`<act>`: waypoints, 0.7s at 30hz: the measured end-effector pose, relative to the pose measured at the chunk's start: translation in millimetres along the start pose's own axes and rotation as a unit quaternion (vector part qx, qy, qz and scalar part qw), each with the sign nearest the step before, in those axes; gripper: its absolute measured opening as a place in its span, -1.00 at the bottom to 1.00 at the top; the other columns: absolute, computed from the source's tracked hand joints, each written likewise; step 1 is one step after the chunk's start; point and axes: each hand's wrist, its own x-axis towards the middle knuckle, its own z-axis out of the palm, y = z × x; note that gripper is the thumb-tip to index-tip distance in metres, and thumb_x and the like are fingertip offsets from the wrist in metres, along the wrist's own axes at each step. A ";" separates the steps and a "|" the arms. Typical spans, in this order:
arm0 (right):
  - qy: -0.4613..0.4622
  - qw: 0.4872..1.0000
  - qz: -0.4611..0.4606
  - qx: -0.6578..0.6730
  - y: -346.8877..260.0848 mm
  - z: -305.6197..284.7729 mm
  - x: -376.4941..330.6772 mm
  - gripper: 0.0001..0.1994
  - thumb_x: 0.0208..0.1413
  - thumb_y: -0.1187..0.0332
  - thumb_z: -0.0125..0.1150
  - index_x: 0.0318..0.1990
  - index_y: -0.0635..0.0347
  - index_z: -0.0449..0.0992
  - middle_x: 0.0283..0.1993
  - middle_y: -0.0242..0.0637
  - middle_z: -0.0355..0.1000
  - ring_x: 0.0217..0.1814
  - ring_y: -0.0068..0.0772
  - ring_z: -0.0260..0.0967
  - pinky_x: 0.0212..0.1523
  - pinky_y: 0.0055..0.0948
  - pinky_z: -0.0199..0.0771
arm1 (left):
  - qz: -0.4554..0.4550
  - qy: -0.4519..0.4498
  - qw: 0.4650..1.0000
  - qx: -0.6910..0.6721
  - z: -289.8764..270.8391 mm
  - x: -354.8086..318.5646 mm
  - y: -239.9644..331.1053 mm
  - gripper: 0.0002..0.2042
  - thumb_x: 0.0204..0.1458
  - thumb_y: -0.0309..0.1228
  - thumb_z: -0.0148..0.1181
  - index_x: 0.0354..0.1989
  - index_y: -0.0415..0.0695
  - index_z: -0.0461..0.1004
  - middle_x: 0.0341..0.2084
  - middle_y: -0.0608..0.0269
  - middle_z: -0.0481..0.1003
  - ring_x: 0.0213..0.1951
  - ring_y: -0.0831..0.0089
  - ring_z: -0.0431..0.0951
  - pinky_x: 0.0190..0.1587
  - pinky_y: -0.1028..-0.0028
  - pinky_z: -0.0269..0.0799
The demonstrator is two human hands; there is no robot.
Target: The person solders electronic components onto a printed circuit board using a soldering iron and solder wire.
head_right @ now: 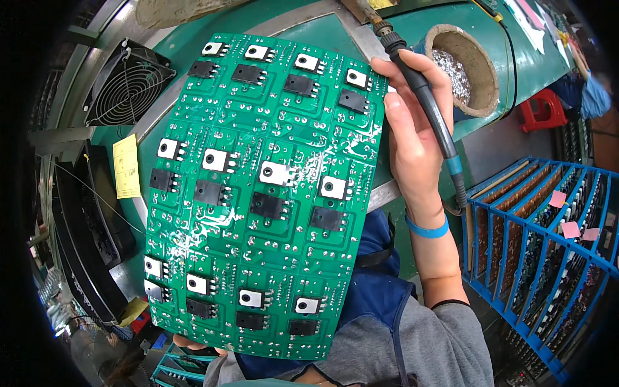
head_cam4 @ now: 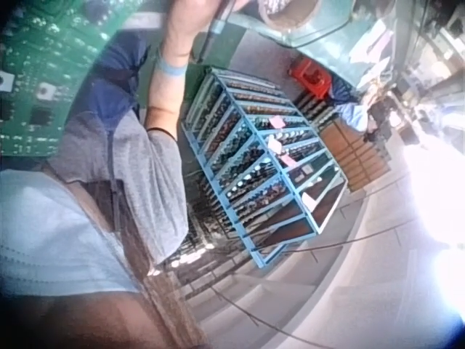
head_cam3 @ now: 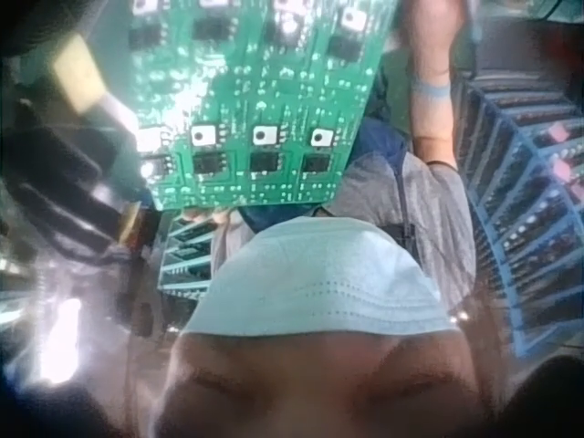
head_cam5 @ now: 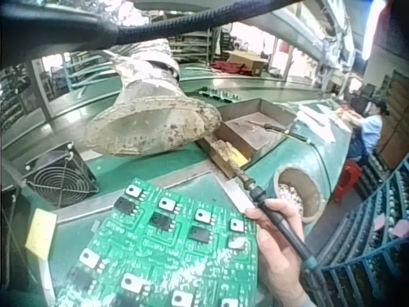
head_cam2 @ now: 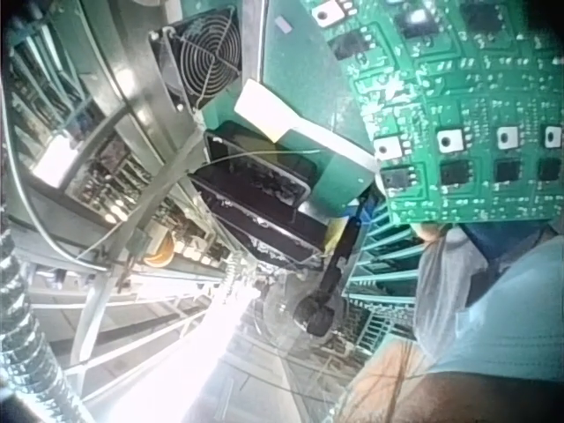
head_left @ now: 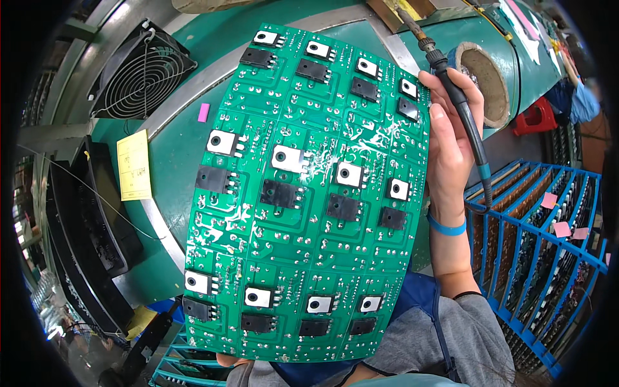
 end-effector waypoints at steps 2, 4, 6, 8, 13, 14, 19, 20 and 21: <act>0.003 1.000 -0.004 -0.015 -0.6 -0.2 -0.3 -0.56 0.15 0.53 0.01 0.19 0.28 0.17 0.10 0.02 0.36 0.18 -0.29 0.30 0.25 -0.31 0.18 | 0.003 -0.002 1.000 0.006 -0.8 1.8 -2.1 -0.26 -0.08 -0.03 0.26 0.16 -0.27 0.14 0.04 0.03 0.25 -0.02 0.24 0.34 -0.03 0.29 0.37; 0.008 1.000 -0.003 -0.013 -0.5 0.0 -0.7 -0.56 0.15 0.52 0.02 0.19 0.28 0.17 0.09 0.02 0.36 0.18 -0.28 0.30 0.25 -0.31 0.17 | 0.005 -0.005 1.000 0.012 -2.1 4.4 -4.4 -0.26 -0.08 -0.03 0.27 0.15 -0.27 0.14 0.03 0.04 0.25 -0.03 0.24 0.34 -0.03 0.30 0.37; 0.008 1.000 -0.011 -0.021 -0.5 -1.1 -0.3 -0.57 0.15 0.52 0.03 0.19 0.27 0.17 0.09 0.02 0.37 0.18 -0.28 0.29 0.25 -0.31 0.17 | 0.006 -0.009 1.000 0.018 -2.8 7.5 -6.3 -0.26 -0.09 -0.04 0.28 0.15 -0.28 0.15 0.03 0.04 0.26 -0.03 0.25 0.34 -0.03 0.30 0.36; 0.011 1.000 -0.016 -0.018 0.4 -0.7 0.3 -0.57 0.15 0.52 0.03 0.19 0.28 0.17 0.08 0.02 0.37 0.18 -0.28 0.30 0.25 -0.30 0.17 | 0.006 -0.011 1.000 0.026 -3.8 9.9 -7.7 -0.26 -0.10 -0.04 0.29 0.14 -0.28 0.15 0.02 0.04 0.26 -0.04 0.25 0.34 -0.03 0.31 0.36; 0.008 0.999 -0.022 -0.027 -0.1 -3.3 1.3 -0.57 0.15 0.52 0.03 0.18 0.28 0.17 0.07 0.02 0.38 0.18 -0.28 0.30 0.25 -0.30 0.16 | 0.004 -0.017 0.999 0.047 -5.7 15.3 -9.7 -0.26 -0.11 -0.05 0.31 0.13 -0.29 0.17 0.00 0.05 0.27 -0.06 0.27 0.34 -0.04 0.32 0.35; 0.006 0.999 -0.024 -0.032 0.0 -3.7 1.3 -0.57 0.16 0.52 0.03 0.18 0.28 0.18 0.07 0.01 0.38 0.18 -0.29 0.30 0.25 -0.30 0.16 | 0.004 -0.018 0.998 0.052 -6.2 15.8 -9.5 -0.26 -0.12 -0.05 0.31 0.12 -0.29 0.17 0.00 0.05 0.28 -0.06 0.27 0.34 -0.04 0.32 0.34; 0.009 0.999 -0.020 -0.028 0.4 -3.7 1.3 -0.58 0.16 0.53 0.03 0.18 0.28 0.17 0.07 0.01 0.38 0.18 -0.30 0.30 0.25 -0.30 0.16 | 0.003 -0.018 0.997 0.077 -9.1 16.4 -7.9 -0.26 -0.13 -0.06 0.33 0.11 -0.30 0.18 -0.02 0.06 0.29 -0.08 0.29 0.34 -0.04 0.33 0.33; 0.009 0.999 -0.023 -0.031 1.0 -3.4 1.5 -0.58 0.16 0.53 0.03 0.18 0.28 0.17 0.07 0.01 0.38 0.17 -0.30 0.30 0.25 -0.30 0.16 | 0.004 -0.017 0.996 0.082 -9.7 15.6 -7.4 -0.26 -0.14 -0.06 0.33 0.11 -0.30 0.18 -0.03 0.06 0.29 -0.08 0.29 0.34 -0.04 0.33 0.33; 0.008 0.999 -0.022 -0.029 1.3 -3.0 1.5 -0.58 0.16 0.53 0.03 0.18 0.28 0.17 0.07 0.01 0.38 0.17 -0.30 0.30 0.25 -0.30 0.16 | 0.005 -0.014 0.996 0.088 -10.4 14.6 -6.8 -0.26 -0.14 -0.06 0.34 0.11 -0.30 0.19 -0.03 0.07 0.29 -0.08 0.29 0.34 -0.04 0.33 0.33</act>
